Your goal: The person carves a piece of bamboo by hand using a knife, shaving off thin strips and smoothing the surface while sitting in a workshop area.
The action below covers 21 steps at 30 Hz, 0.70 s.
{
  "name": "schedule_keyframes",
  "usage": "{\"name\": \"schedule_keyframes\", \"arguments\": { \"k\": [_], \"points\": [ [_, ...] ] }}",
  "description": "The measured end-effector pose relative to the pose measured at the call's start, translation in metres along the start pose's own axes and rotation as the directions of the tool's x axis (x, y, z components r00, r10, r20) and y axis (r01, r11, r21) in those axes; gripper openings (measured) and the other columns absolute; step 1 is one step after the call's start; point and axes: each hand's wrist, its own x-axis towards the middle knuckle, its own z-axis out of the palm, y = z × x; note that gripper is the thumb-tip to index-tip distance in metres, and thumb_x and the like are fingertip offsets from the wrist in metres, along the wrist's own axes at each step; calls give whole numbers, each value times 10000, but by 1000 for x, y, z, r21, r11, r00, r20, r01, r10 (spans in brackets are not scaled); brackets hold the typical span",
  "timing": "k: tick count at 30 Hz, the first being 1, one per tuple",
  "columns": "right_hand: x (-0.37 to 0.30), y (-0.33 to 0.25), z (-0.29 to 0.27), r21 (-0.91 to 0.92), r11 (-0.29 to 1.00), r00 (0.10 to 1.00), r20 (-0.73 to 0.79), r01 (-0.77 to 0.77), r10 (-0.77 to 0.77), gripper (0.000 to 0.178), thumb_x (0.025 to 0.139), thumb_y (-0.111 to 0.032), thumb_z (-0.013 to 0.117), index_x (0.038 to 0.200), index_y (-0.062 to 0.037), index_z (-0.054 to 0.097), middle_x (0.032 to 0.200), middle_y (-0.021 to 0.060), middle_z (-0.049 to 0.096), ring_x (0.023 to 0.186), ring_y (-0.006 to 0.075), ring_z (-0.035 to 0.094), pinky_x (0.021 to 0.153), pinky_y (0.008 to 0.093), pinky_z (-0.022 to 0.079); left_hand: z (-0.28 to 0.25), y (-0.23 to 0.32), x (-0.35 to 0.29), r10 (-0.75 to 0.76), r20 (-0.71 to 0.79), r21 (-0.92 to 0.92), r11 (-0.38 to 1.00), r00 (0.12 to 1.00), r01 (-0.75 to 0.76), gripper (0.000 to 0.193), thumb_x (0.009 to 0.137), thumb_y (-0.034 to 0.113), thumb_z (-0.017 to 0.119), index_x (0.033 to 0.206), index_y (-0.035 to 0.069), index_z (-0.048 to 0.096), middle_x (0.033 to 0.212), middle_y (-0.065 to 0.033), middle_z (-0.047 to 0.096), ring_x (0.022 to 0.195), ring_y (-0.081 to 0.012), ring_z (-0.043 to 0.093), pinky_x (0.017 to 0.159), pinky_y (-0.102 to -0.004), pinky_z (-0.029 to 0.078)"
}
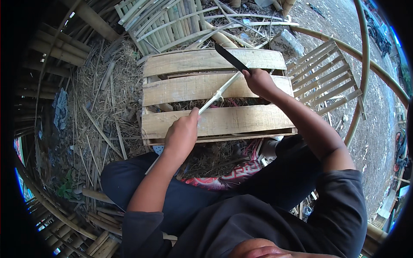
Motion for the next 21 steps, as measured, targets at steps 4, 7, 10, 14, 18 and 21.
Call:
{"name": "schedule_keyframes", "arguments": {
  "k": [4,7,10,14,18,21],
  "points": [
    [-23,1,32,-28,970,963,-112,242,-243,548,1047,-439,437,893,46,641,633,274,594,692,467,648,675,545,510,8,-6,-1,21,-15,-20,1000,1000,-21,190,1033,200,455,1100,35,524,767,-259,649,784,-471,657,674,-579,502],
    [-18,-27,-14,56,995,961,269,-83,65,503,1045,-379,431,931,62,643,784,298,660,799,455,680,737,516,531,1,-5,-1,27,-17,-4,1000,1000,-27,204,1032,197,453,1113,24,526,776,-266,650,785,-473,657,683,-580,502],
    [-40,-23,11,38,991,985,116,125,-129,511,1045,-378,437,917,75,637,758,292,658,776,450,681,713,507,530,3,-9,0,45,19,-14,999,999,-45,220,1035,194,445,1138,21,533,797,-290,644,816,-467,654,697,-559,509],
    [-35,-5,13,-53,930,931,46,363,-361,446,1017,-317,531,812,77,563,631,259,596,600,407,633,600,499,487,12,-19,2,-1,333,-245,966,943,88,261,1064,239,421,1179,27,520,825,-228,634,751,-341,659,679,-439,543],
    [-27,13,-5,-8,843,839,100,538,-535,297,918,-263,666,869,27,623,666,215,624,594,385,611,585,459,477,17,-25,-7,72,613,-707,494,787,506,311,1080,314,406,1192,39,496,870,-68,537,672,-156,554,668,-335,542],
    [-29,9,-27,4,875,856,209,484,-474,243,872,-276,701,864,-34,688,691,176,661,644,348,646,641,429,507,1,-14,-17,174,653,-722,437,737,537,503,1081,361,393,1469,44,358,915,13,410,743,-58,447,605,-256,512]
  ]
}}
